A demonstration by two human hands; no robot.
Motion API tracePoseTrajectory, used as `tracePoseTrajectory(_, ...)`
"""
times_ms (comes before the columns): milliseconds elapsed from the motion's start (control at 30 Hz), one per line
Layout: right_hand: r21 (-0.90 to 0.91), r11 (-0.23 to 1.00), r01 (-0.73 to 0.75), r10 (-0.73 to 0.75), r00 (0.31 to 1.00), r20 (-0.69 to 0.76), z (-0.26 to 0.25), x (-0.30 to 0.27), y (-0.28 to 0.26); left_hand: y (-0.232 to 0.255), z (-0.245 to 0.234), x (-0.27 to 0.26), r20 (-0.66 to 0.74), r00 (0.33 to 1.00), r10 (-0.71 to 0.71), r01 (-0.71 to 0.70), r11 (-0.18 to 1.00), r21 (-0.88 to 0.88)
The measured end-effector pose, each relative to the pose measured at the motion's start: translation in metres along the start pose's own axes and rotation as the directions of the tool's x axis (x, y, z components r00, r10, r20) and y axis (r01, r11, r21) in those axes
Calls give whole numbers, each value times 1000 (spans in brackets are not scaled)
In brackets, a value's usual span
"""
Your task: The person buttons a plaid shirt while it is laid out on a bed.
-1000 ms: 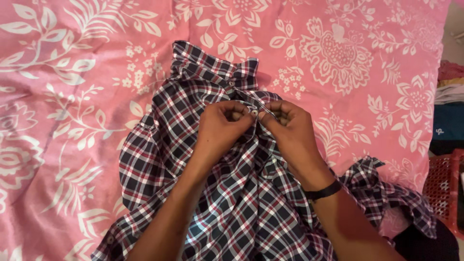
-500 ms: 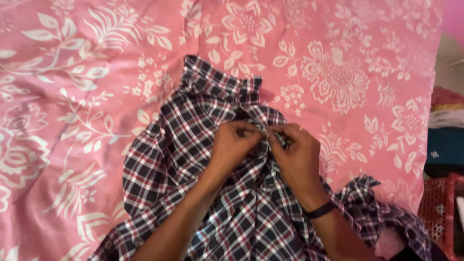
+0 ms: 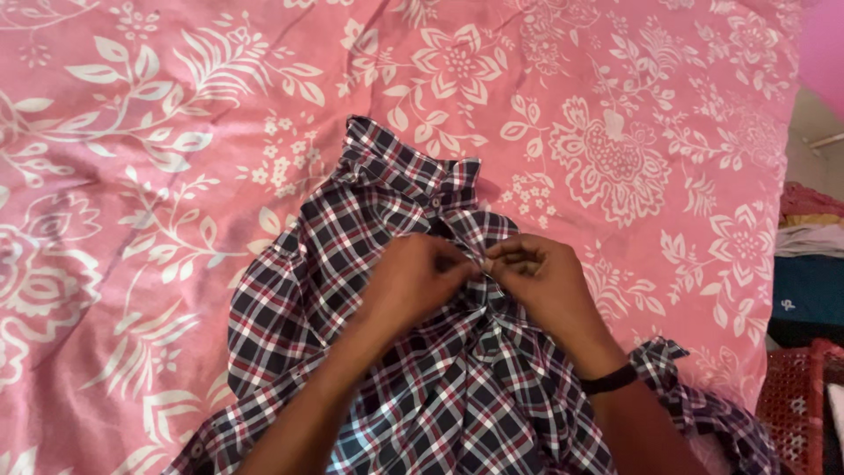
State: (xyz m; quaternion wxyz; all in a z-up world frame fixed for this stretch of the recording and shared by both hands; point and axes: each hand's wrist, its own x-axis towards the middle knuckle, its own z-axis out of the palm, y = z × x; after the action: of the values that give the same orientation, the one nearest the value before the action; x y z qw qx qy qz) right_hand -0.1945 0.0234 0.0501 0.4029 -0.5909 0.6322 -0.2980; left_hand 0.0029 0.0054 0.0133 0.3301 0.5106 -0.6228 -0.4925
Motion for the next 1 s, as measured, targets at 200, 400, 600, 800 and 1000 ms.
tracePoseTrajectory(200,-403,906,130,-225,955,-195,37,-50,-34,-32,-61,12,-485,832,269,-109,937,332)
tracePoseTrajectory(400,-554,832,38,10,996,83,53,-64,-7,-65,-25,26,-380,828,412,-121,793,597)
tracePoseTrajectory(600,-451,836,312,-287,950,126,36,-102,18,-100,-29,43,-493,763,418,-118,840,530)
tracePoseTrajectory(800,-472,880,63,55,971,231,28,-87,22,-105,-33,44,-425,804,416,-85,788,610)
tracePoseTrajectory(1000,-191,980,51,-48,999,20,8,-114,11,-97,-44,52,-340,881,329,-82,814,575)
